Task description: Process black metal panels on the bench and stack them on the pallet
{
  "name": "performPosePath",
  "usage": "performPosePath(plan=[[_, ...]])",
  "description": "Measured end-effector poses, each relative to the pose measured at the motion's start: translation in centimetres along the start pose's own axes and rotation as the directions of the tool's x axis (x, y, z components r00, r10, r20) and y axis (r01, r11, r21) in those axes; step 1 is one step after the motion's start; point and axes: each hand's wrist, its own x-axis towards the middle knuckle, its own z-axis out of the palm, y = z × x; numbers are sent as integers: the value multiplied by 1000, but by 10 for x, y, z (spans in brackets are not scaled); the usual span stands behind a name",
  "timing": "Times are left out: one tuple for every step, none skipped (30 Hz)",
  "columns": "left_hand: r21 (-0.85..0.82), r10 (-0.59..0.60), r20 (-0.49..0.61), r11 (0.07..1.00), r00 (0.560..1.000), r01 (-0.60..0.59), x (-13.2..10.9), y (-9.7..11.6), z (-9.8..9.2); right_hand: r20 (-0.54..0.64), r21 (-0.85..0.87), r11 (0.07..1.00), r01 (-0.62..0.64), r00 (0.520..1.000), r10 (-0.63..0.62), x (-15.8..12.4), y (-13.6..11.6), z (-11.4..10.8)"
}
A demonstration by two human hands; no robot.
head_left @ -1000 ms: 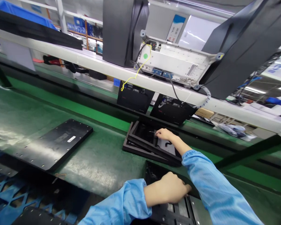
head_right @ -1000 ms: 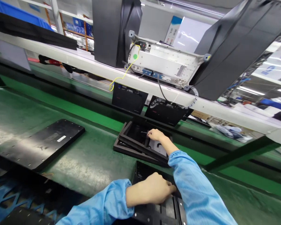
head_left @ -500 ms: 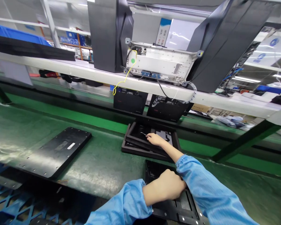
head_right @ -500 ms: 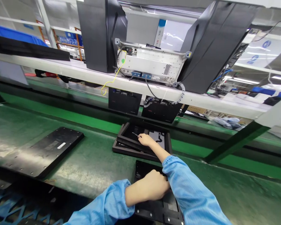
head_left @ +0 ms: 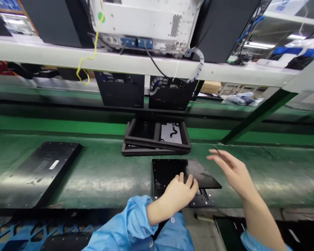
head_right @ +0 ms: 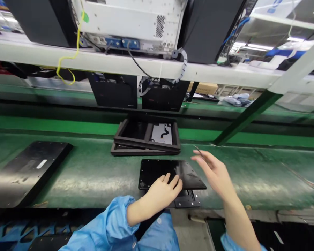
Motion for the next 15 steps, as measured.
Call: performPosePath(plan=[[7,-4,10,1000,1000,4,-3,3,2,-93,40,995,-95,991,99,-26,20,-9],[13,-5,16,1000,1000,5,-5,5,4,-176,111,978,-175,965,193,-51,42,-15],[22,-6,17,1000,1000,6,-8,7,5,-246,208,948,-241,925,290,-74,64,-17],[34,-9,15,999,1000,9,-11,9,6,-296,314,905,-287,876,380,-96,84,-15],[47,-14,9,999,1000,13,-14,10,7,-308,397,856,-331,830,464,-115,102,-10],[61,-18,1,998,1000,18,-16,11,8,-306,460,810,-364,792,529,-131,117,-3],[74,-23,-9,997,1000,24,-18,12,8,-294,509,766,-392,757,583,-145,127,6],[86,-26,-17,996,1000,27,-20,12,8,-267,544,724,-424,731,628,-155,133,17],[97,-26,-26,995,999,28,-21,12,7,-231,566,687,-456,712,663,-162,135,27],[106,-27,-35,994,999,30,-22,12,6,-193,579,655,-486,699,689,-167,134,38],[115,-28,-44,993,999,33,-22,12,5,-159,584,631,-511,690,707,-170,130,48],[123,-30,-51,992,998,36,-22,13,3,-136,586,615,-527,685,716,-171,126,57],[130,-32,-57,991,998,39,-22,13,0,-125,589,606,-534,681,721,-172,122,65],[137,-36,-61,990,997,44,-22,14,-2,-129,599,599,-532,674,728,-172,119,71],[142,-38,-67,989,997,47,-22,16,-5,-141,618,587,-523,661,737,-172,117,76]])
